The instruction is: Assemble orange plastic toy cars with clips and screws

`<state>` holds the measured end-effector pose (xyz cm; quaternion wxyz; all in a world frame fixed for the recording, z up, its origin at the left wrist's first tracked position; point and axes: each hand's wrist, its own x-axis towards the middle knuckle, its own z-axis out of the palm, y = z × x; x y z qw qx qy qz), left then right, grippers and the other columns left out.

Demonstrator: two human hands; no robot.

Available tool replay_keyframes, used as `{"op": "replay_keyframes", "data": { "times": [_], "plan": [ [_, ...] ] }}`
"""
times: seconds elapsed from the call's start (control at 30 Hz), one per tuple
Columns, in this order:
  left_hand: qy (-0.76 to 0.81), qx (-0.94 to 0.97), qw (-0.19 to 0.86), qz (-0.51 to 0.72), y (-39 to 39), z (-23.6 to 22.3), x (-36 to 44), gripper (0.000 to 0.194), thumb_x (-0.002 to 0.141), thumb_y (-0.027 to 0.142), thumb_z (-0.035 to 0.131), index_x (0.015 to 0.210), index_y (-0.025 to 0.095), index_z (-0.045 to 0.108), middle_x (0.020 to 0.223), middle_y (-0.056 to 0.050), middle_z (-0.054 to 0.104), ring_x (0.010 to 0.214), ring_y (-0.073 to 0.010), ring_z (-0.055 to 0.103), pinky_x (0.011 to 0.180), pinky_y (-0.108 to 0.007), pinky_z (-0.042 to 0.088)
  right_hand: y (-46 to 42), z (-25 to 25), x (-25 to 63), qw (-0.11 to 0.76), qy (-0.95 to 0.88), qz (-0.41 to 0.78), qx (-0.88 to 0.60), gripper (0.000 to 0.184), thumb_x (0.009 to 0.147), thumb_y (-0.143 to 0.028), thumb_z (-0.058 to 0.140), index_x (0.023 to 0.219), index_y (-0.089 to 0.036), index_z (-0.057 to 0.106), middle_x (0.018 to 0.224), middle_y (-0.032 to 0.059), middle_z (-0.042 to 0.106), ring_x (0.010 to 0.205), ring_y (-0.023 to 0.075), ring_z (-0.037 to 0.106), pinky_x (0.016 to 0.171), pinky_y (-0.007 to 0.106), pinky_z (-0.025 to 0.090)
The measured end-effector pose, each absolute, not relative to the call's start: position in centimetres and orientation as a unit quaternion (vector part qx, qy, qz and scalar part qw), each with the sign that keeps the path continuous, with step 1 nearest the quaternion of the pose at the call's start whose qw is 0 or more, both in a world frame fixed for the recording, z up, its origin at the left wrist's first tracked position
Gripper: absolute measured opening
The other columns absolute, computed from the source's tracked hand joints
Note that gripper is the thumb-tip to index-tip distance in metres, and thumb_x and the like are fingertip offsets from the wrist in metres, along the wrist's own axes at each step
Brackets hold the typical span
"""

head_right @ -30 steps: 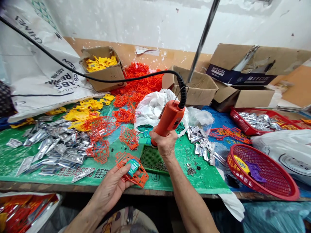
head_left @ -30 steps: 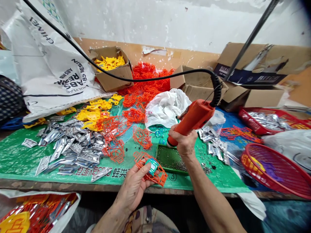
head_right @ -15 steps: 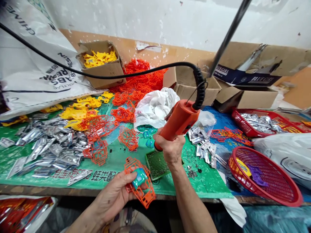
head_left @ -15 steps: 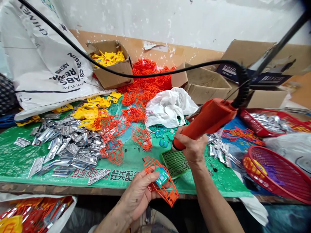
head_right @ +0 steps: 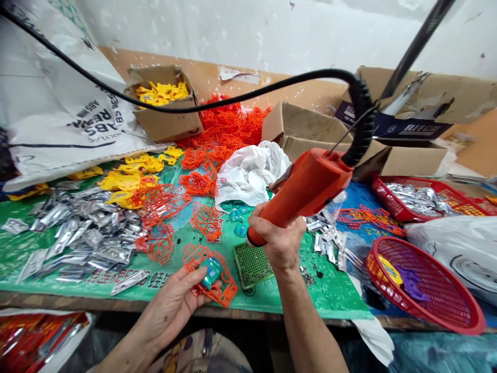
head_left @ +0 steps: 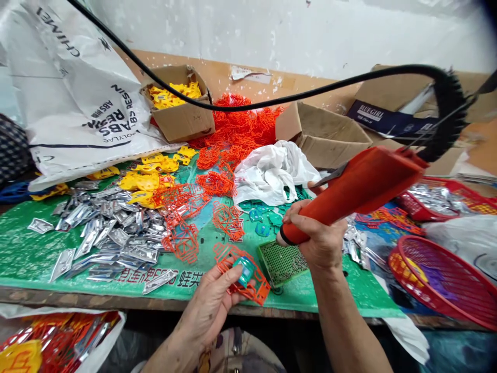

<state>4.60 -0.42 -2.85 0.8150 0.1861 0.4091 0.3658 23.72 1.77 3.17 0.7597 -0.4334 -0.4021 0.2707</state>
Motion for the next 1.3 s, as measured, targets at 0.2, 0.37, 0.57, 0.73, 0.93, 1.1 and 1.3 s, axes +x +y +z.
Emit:
{"op": "replay_keyframes", "data": {
  "times": [0.2,0.37,0.57,0.73,0.93,1.1,1.3],
  "plan": [
    [0.396,0.235,0.769,0.444,0.3,-2.6,4.7,0.031,0.066,0.032,0.088,0.089,0.016,0.075,0.086,-0.004,0.077,0.071,-0.0156,0.070,0.064,-0.025,0.059,0.5,5.5,21.5,0.768,-0.384,0.319,-0.401,0.016,0.059,-0.013,0.073,0.070,-0.020,0.065,0.061,-0.0039,0.064,0.053,0.0134,0.057,0.057,0.031,0.048],
    [0.377,0.237,0.777,0.445,-0.1,-2.6,4.9,0.035,0.070,0.036,0.085,0.096,0.016,0.074,0.089,-0.006,0.076,0.073,-0.0164,0.070,0.066,-0.027,0.059,-0.6,6.5,19.4,0.759,-0.397,0.332,-0.396,0.013,0.061,-0.013,0.071,0.070,-0.020,0.065,0.063,-0.0032,0.063,0.057,0.0138,0.058,0.061,0.033,0.050],
    [0.378,0.227,0.778,0.448,-0.3,-2.7,4.8,0.033,0.071,0.034,0.084,0.095,0.015,0.073,0.087,-0.005,0.075,0.072,-0.0158,0.068,0.065,-0.026,0.058,-1.2,6.1,17.9,0.740,-0.403,0.341,-0.416,0.006,0.065,-0.014,0.070,0.064,-0.019,0.068,0.063,-0.0019,0.060,0.062,0.0156,0.059,0.060,0.033,0.051],
    [0.377,0.220,0.775,0.458,-0.4,-2.7,4.8,0.035,0.069,0.035,0.086,0.094,0.015,0.073,0.085,-0.004,0.075,0.072,-0.0171,0.068,0.064,-0.027,0.056,-1.4,5.5,17.4,0.735,-0.406,0.344,-0.420,0.007,0.067,-0.014,0.072,0.067,-0.020,0.067,0.066,-0.0024,0.060,0.063,0.0147,0.059,0.064,0.032,0.052],
    [0.388,0.214,0.765,0.468,-0.5,-2.8,5.2,0.035,0.067,0.038,0.087,0.090,0.016,0.074,0.083,-0.003,0.075,0.073,-0.0172,0.067,0.065,-0.027,0.055,-1.5,5.3,17.0,0.735,-0.412,0.344,-0.414,0.009,0.068,-0.013,0.072,0.067,-0.020,0.066,0.065,-0.0024,0.060,0.062,0.0150,0.059,0.062,0.032,0.051],
    [0.393,0.215,0.759,0.473,-0.8,-3.0,5.2,0.034,0.067,0.037,0.087,0.092,0.016,0.074,0.081,-0.002,0.073,0.070,-0.0151,0.065,0.064,-0.026,0.055,-1.6,5.1,16.8,0.740,-0.406,0.350,-0.406,0.011,0.067,-0.012,0.073,0.068,-0.020,0.066,0.064,-0.0028,0.060,0.061,0.0147,0.059,0.061,0.032,0.052],
    [0.381,0.216,0.761,0.479,-0.8,-2.8,5.3,0.033,0.067,0.036,0.087,0.092,0.017,0.075,0.085,-0.002,0.074,0.071,-0.0152,0.066,0.063,-0.024,0.053,-1.5,4.8,16.7,0.742,-0.398,0.336,-0.423,0.010,0.066,-0.014,0.074,0.068,-0.020,0.066,0.065,-0.0025,0.061,0.062,0.0149,0.059,0.060,0.032,0.052]
  ]
}}
